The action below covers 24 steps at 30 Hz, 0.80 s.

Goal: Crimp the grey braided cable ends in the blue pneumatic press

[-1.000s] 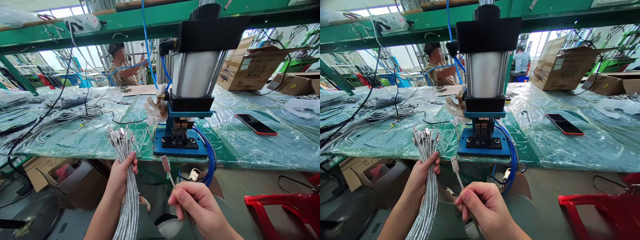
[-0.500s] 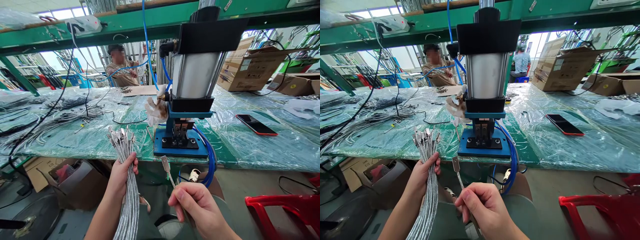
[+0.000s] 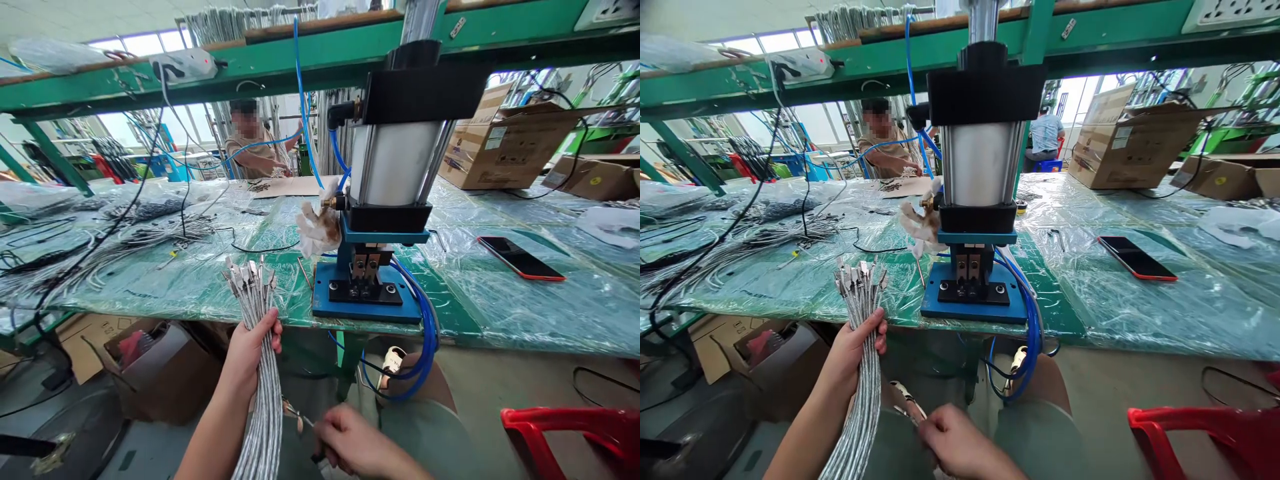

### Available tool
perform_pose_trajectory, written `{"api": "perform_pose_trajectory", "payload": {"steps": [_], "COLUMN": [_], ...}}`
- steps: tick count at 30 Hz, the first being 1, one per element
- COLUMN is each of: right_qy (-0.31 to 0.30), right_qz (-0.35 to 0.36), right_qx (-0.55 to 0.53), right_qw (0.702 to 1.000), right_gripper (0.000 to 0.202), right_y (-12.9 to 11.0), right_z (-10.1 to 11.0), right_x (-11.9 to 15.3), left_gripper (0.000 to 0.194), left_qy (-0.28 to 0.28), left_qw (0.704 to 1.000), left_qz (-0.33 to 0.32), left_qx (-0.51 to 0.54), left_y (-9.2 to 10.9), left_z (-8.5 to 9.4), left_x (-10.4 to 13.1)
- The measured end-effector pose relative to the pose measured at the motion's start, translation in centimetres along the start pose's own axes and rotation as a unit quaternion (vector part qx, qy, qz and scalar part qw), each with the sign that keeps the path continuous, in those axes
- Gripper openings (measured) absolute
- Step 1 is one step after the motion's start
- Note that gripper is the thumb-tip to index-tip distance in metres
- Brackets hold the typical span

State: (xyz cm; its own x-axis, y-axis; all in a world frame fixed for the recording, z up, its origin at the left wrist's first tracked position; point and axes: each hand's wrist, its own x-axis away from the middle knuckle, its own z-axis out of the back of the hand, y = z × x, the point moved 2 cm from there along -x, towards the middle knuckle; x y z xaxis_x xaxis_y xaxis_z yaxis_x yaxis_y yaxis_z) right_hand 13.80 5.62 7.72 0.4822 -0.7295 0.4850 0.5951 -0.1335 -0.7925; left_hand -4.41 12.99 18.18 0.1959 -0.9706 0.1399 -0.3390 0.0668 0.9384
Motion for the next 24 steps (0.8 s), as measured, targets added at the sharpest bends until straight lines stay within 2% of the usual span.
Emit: {"api": "perform_pose_trajectory", "payload": {"steps": [2,5,7,9,11,13,15,17,20,24], "right_qy": [0.027,0.088,0.111,0.127,0.150,0.184,0.201,0.190,0.165,0.112], "right_qz": [-0.014,-0.026,-0.024,0.009,0.089,0.177,0.224,0.256,0.260,0.245], "right_qx": [0.056,0.137,0.170,0.161,0.085,-0.052,-0.186,-0.306,-0.412,-0.469], "right_qw": [0.998,0.986,0.979,0.979,0.981,0.966,0.935,0.897,0.857,0.841], "right_gripper": [0.045,0.033,0.028,0.027,0.028,0.029,0.031,0.029,0.028,0.032], "right_y": [2.0,4.0,4.1,2.9,0.3,-3.0,-5.9,-8.1,-9.4,-9.3], "right_z": [-1.1,-1.4,-0.9,-0.1,1.0,2.4,3.8,5.0,5.9,5.8], "right_x": [-1.3,-2.3,-2.4,-2.1,-1.1,0.3,1.7,2.6,2.9,2.6], "left_gripper": [0.032,0.031,0.030,0.029,0.029,0.030,0.032,0.033,0.036,0.040], "left_qy": [-0.001,-0.011,-0.023,-0.032,-0.043,-0.056,-0.069,-0.088,-0.106,-0.113], "left_qw": [1.000,1.000,0.999,0.997,0.998,0.998,0.997,0.995,0.991,0.990], "left_qz": [-0.001,0.000,0.009,0.019,0.022,0.025,0.034,0.048,0.061,0.063], "left_qx": [0.000,0.019,0.046,0.065,0.050,0.015,-0.010,-0.028,-0.049,-0.049], "left_y": [0.0,0.0,0.0,-0.2,-0.4,-0.8,-1.3,-1.7,-2.2,-2.6], "left_z": [0.0,0.1,0.0,-0.2,-0.6,-1.3,-2.0,-2.7,-3.5,-3.8], "left_x": [0.0,0.2,0.6,1.4,2.5,3.8,5.2,6.2,7.1,7.3]}}
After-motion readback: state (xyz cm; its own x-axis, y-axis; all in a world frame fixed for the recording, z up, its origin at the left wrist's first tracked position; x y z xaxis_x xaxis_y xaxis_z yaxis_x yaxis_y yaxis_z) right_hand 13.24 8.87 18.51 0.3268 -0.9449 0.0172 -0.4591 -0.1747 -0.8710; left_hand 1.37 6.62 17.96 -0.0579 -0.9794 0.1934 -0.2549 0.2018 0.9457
